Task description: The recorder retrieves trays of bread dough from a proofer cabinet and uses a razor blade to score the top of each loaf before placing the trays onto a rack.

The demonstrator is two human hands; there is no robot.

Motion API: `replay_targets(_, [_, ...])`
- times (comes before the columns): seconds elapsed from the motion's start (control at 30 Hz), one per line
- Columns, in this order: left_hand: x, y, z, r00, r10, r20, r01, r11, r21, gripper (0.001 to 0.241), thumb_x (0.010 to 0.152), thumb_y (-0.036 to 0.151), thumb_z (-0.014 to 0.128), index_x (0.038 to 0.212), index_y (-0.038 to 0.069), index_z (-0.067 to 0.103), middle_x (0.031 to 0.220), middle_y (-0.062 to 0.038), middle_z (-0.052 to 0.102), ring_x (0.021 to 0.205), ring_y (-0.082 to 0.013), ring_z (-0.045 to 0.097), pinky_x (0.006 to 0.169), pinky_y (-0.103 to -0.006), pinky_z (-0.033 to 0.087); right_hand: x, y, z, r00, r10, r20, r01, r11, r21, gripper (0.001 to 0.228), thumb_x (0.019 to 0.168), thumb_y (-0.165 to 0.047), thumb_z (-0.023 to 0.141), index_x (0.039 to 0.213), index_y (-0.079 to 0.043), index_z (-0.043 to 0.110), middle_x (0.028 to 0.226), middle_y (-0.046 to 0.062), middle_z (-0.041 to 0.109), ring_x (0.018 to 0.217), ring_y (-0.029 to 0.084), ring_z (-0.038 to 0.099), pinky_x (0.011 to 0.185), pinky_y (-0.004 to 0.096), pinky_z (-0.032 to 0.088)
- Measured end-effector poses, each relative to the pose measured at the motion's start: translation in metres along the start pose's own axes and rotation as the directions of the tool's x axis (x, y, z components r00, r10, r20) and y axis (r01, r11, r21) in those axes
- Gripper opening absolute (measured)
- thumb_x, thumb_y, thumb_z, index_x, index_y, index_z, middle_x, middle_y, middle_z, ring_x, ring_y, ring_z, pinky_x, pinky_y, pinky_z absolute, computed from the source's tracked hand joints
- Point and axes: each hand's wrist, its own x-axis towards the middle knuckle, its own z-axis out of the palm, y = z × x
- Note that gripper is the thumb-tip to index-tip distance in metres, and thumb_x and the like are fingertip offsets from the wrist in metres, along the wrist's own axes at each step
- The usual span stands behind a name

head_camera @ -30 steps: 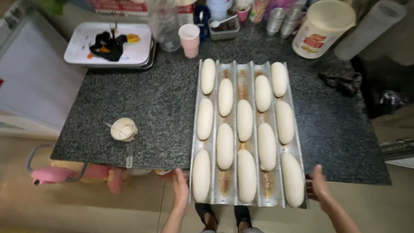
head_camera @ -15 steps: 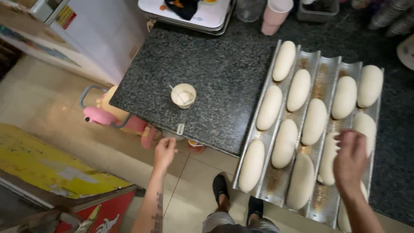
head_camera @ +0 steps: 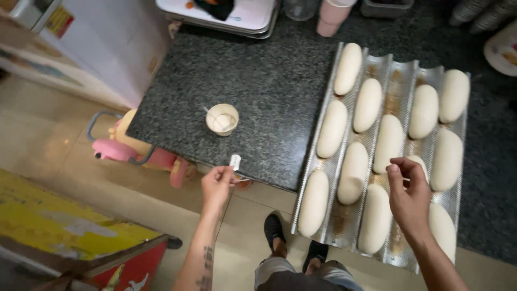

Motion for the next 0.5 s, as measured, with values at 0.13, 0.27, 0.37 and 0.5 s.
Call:
replay_targets(0.13, [-0.031,0.003,0.059,0.945,0.217,0.245,-0.210,0.976,-0.057,0.011,0.087,-0.003,0.062,0.095,-0.001,0.069,0.076,-0.010,0.069,0.067,-0.0163,0.065,0.065,-0.0264,0.054,0.000,0.002,-0.014,0.985,0.173,0.012,-0.173,0.985,-0.012,0.028,0.101,-0.018,0.053,0.121,0.000,0.060,0.104,0.013,0.065,0.092,0.022,0.058,0.079,0.035,0.048])
replay_targets(0.27, [-0.094,0.052,0.128,0.869,0.264,0.419,-0.303,0.953,0.027,0.006,0.084,0.008,0.073,0.089,0.008,0.075,0.066,-0.009,0.071,0.063,-0.0137,0.069,0.062,-0.0262,0.057,-0.011,-0.004,-0.031,0.945,0.264,0.191,-0.299,0.935,0.190,0.034,0.097,-0.029,0.060,0.123,-0.009,0.067,0.110,0.017,0.070,0.105,0.028,0.060,0.088,0.041,0.046])
replay_targets(0.37, [-0.133,0.080,0.166,0.775,0.262,0.576,-0.328,0.945,0.013,0.002,0.085,0.012,0.074,0.086,0.010,0.075,0.063,-0.004,0.071,0.063,-0.0081,0.063,0.061,-0.0228,0.055,-0.018,-0.017,-0.055,0.905,0.279,0.321,-0.369,0.890,0.268,0.041,0.093,-0.035,0.058,0.123,-0.009,0.068,0.117,0.017,0.069,0.109,0.029,0.058,0.092,0.043,0.045])
replay_targets(0.5, [-0.181,0.111,0.198,0.669,0.208,0.714,-0.373,0.924,0.080,0.007,0.085,0.008,0.069,0.084,0.001,0.071,0.071,-0.002,0.066,0.063,-0.0081,0.053,0.060,-0.0212,0.045,-0.017,-0.025,-0.093,0.826,0.295,0.480,-0.415,0.895,0.164,0.044,0.086,-0.032,0.057,0.120,-0.006,0.068,0.104,0.007,0.068,0.082,0.016,0.057,0.069,0.028,0.046])
